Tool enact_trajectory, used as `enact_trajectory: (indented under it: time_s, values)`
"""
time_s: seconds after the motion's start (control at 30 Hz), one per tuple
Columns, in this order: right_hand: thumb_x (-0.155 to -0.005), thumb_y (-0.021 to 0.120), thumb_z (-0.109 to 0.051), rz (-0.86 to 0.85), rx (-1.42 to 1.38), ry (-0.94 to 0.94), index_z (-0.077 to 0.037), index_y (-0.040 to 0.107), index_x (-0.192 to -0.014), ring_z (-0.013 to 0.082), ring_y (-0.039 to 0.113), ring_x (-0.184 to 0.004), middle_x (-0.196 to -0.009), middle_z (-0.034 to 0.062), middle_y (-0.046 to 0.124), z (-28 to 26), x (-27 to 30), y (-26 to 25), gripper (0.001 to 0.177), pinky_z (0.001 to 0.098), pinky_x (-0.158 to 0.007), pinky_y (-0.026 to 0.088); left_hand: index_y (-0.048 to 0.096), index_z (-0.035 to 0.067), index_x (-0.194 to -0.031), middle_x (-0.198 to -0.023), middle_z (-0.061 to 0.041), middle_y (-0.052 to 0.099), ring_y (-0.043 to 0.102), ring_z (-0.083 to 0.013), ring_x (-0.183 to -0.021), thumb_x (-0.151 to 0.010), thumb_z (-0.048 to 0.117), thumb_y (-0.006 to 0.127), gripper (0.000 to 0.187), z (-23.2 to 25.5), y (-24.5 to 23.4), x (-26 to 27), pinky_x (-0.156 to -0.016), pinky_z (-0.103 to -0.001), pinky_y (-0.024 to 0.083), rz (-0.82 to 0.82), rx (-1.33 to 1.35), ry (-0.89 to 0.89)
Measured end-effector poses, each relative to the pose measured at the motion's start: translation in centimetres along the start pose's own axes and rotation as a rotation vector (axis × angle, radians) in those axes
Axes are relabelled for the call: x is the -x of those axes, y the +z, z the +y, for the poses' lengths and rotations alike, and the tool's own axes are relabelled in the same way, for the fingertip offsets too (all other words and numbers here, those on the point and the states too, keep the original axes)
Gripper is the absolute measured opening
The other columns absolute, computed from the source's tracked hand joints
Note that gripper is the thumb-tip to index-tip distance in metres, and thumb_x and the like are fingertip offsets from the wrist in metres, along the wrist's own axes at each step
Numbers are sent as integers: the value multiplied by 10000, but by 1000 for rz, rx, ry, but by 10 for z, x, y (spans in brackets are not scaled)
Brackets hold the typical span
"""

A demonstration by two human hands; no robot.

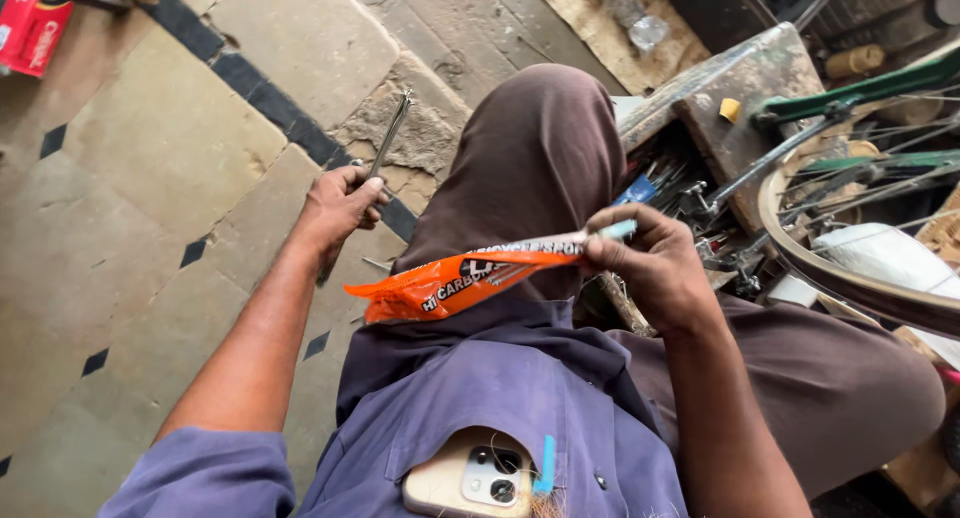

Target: The person sits on the floor and removes a damaged spoke from a bicycle wheel mounted on a stand. They open a package of new spokes, separate them, and insert a new spoke into the wheel hub and rim, then tighten it.

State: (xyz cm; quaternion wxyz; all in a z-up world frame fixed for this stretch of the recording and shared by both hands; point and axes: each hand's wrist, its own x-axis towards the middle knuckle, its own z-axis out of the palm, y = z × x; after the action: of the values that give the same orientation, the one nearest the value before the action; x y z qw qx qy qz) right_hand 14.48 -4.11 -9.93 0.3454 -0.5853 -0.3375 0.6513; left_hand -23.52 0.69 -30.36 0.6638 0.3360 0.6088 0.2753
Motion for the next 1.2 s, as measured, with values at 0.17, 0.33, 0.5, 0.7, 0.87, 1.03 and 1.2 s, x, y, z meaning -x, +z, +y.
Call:
enact_trajectory:
  time_s: [0.17, 0.33, 0.5, 0.7, 0.87, 1.03, 1.2]
  values:
    - [-935, 721, 2, -3, -354, -107, 40, 659, -1245, 224, 736, -960, -1085, 143, 734, 3, -8, -4, 319, 381, -897, 626, 659, 28, -1206, -1008, -63, 770, 745, -120, -826, -993, 144, 594, 251, -2, -2, -4, -711, -259, 593, -43, 7, 102]
    - [-961, 679, -25, 15, -388, -94, 37, 661, -1246, 229, 723, -977, -1083, 137, 730, 8, -10, -7, 292, 404, -919, 620, 679, -1, -1168, -977, -100, 773, 746, -150, -838, -927, 74, 711, 255, -18, -6, -3, -681, -287, 581, 162, -193, 63]
    - [-1058, 631, -107, 83, -319, -125, 45, 672, -1183, 238, 716, -961, -1069, 141, 728, 19, -11, -14, 201, 403, -895, 594, 673, -34, -1113, -909, -134, 765, 750, -175, -753, -897, 59, 751, 248, -49, -18, -9, -640, -296, 614, 193, -121, 6]
    - [-1093, 635, -150, 120, -352, -132, 46, 672, -1151, 244, 727, -937, -1050, 149, 724, 23, -14, -15, 208, 409, -851, 631, 673, -12, -1121, -933, -95, 768, 750, -166, -756, -1003, 135, 590, 206, -87, -36, -16, -609, -294, 604, 253, 42, -141]
    - [-1088, 655, -130, 144, -366, -149, 60, 671, -1199, 240, 733, -934, -1053, 157, 726, 22, -13, -17, 221, 400, -834, 639, 676, -14, -1169, -982, -103, 778, 738, -171, -793, -987, 134, 632, 238, -89, -44, -17, -678, -304, 565, 313, -44, -95]
    - [-1051, 649, -92, 102, -402, -179, 50, 661, -1244, 247, 741, -981, -1105, 166, 731, 15, -12, -16, 240, 401, -882, 639, 650, 6, -1227, -1090, -122, 718, 703, -175, -929, -965, 203, 719, 335, -38, -38, -6, -785, -302, 562, 542, -287, 184]
    - [-1075, 616, -76, 113, -371, -178, 51, 658, -1225, 247, 739, -971, -1099, 162, 725, 14, -13, -14, 201, 399, -876, 637, 719, 34, -1161, -1019, -77, 766, 736, -133, -909, -1034, 272, 630, 284, 46, -4, 23, -822, -276, 618, 131, -196, 202]
